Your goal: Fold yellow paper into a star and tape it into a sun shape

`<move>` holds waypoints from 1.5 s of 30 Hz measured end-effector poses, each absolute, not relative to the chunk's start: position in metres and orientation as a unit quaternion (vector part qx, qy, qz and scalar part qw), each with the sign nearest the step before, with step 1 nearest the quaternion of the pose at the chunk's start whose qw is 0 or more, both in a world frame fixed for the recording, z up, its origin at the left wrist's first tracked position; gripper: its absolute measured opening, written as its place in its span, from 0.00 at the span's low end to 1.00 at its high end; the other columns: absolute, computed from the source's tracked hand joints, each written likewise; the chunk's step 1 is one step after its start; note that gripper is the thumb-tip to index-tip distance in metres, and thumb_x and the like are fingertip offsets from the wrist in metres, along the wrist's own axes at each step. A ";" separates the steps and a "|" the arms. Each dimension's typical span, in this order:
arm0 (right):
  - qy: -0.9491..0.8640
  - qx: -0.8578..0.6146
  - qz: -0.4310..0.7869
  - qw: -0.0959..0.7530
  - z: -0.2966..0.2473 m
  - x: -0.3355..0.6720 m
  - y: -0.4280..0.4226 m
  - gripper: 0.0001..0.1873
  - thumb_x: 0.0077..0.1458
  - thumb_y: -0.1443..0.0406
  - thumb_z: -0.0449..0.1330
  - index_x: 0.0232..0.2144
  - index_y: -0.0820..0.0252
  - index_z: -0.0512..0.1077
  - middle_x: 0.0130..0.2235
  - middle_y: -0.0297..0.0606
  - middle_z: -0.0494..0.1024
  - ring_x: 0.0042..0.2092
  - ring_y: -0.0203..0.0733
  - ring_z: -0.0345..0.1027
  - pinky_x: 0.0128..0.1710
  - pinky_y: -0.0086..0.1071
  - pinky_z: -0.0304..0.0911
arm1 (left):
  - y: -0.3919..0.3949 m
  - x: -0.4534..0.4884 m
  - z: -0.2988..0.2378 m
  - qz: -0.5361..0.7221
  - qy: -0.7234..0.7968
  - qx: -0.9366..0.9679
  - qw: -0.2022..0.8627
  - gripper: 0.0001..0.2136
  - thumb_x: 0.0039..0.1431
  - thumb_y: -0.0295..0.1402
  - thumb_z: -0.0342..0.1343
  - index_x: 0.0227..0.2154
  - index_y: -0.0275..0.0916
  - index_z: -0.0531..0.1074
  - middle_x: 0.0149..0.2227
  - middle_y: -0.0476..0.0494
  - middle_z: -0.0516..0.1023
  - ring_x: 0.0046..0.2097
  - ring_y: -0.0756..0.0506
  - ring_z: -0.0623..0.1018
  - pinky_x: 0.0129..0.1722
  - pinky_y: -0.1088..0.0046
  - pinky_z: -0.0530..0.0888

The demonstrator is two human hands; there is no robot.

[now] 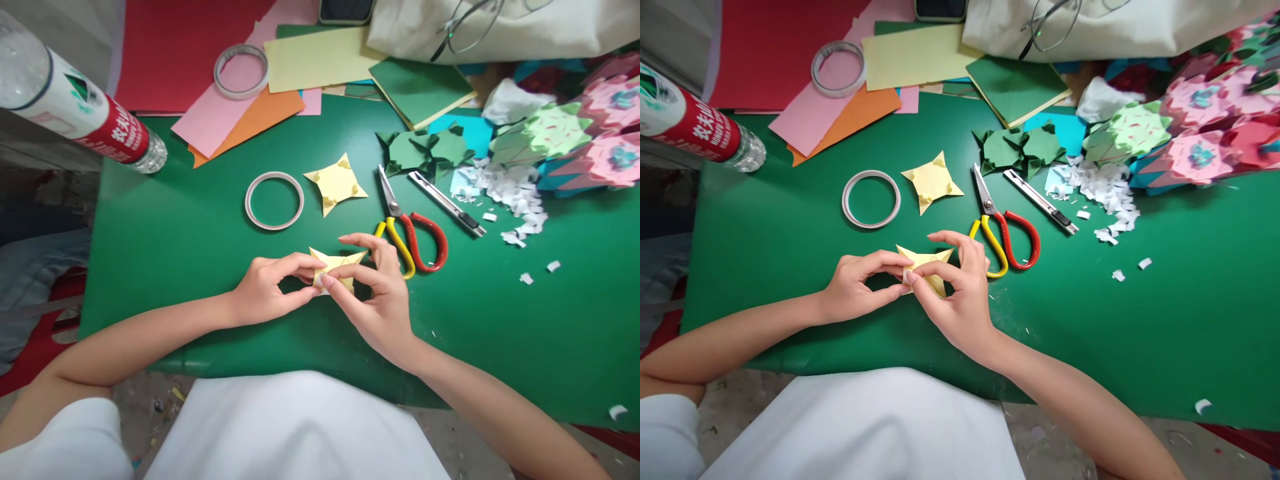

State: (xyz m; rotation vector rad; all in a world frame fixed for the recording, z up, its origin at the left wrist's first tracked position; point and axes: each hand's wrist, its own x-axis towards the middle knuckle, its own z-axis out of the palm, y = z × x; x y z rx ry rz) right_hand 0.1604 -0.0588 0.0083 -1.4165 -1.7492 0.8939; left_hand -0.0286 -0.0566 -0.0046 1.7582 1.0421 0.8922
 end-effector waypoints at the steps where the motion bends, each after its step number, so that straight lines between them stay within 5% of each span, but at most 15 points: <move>1: -0.678 -0.548 0.343 0.350 0.008 0.160 -0.059 0.06 0.56 0.62 0.64 0.27 0.51 0.79 0.50 0.40 0.73 0.53 0.48 0.66 0.51 0.49 0.60 | -0.056 -0.029 -0.005 0.359 0.421 0.707 0.442 0.13 0.56 0.28 0.63 0.45 0.38 0.73 0.38 0.48 0.85 0.39 0.50 0.85 0.43 0.80 0.81; 16: -0.723 -0.532 0.274 0.345 0.007 0.160 -0.059 0.04 0.55 0.63 0.64 0.28 0.52 0.78 0.47 0.40 0.74 0.49 0.48 0.67 0.46 0.46 0.59 | -0.056 -0.028 -0.004 0.359 0.429 0.696 0.449 0.09 0.59 0.29 0.60 0.43 0.39 0.74 0.40 0.48 0.84 0.38 0.50 0.85 0.41 0.82 0.81; 26: -0.798 -0.472 0.117 0.357 0.005 0.162 -0.055 0.04 0.52 0.64 0.66 0.26 0.50 0.75 0.42 0.36 0.77 0.47 0.48 0.69 0.44 0.45 0.59 | -0.054 -0.029 -0.001 0.349 0.436 0.680 0.475 0.06 0.58 0.29 0.61 0.37 0.38 0.71 0.33 0.50 0.83 0.33 0.52 0.84 0.36 0.82 0.80; 33: -0.840 -0.359 -0.108 0.391 0.001 0.175 -0.049 0.09 0.47 0.65 0.70 0.28 0.46 0.73 0.36 0.26 0.79 0.42 0.42 0.72 0.37 0.40 0.48 | -0.055 -0.030 -0.003 0.342 0.464 0.675 0.460 0.11 0.55 0.27 0.62 0.31 0.40 0.63 0.27 0.55 0.78 0.30 0.53 0.82 0.33 0.83 0.78; 38: -0.811 -0.467 0.037 0.350 0.007 0.186 -0.046 0.15 0.50 0.52 0.67 0.40 0.44 0.72 0.39 0.35 0.79 0.44 0.51 0.73 0.41 0.45 0.53 | -0.055 -0.030 -0.005 0.330 0.476 0.665 0.471 0.15 0.53 0.28 0.64 0.32 0.41 0.60 0.29 0.53 0.82 0.32 0.51 0.84 0.33 0.81 0.78; 45: -0.768 -0.450 0.291 0.351 0.013 0.177 -0.044 0.13 0.56 0.66 0.63 0.44 0.53 0.67 0.37 0.35 0.78 0.39 0.41 0.73 0.40 0.38 0.66 | -0.052 -0.031 -0.003 0.327 0.470 0.646 0.506 0.12 0.54 0.28 0.63 0.36 0.41 0.64 0.30 0.53 0.81 0.33 0.51 0.84 0.35 0.82 0.77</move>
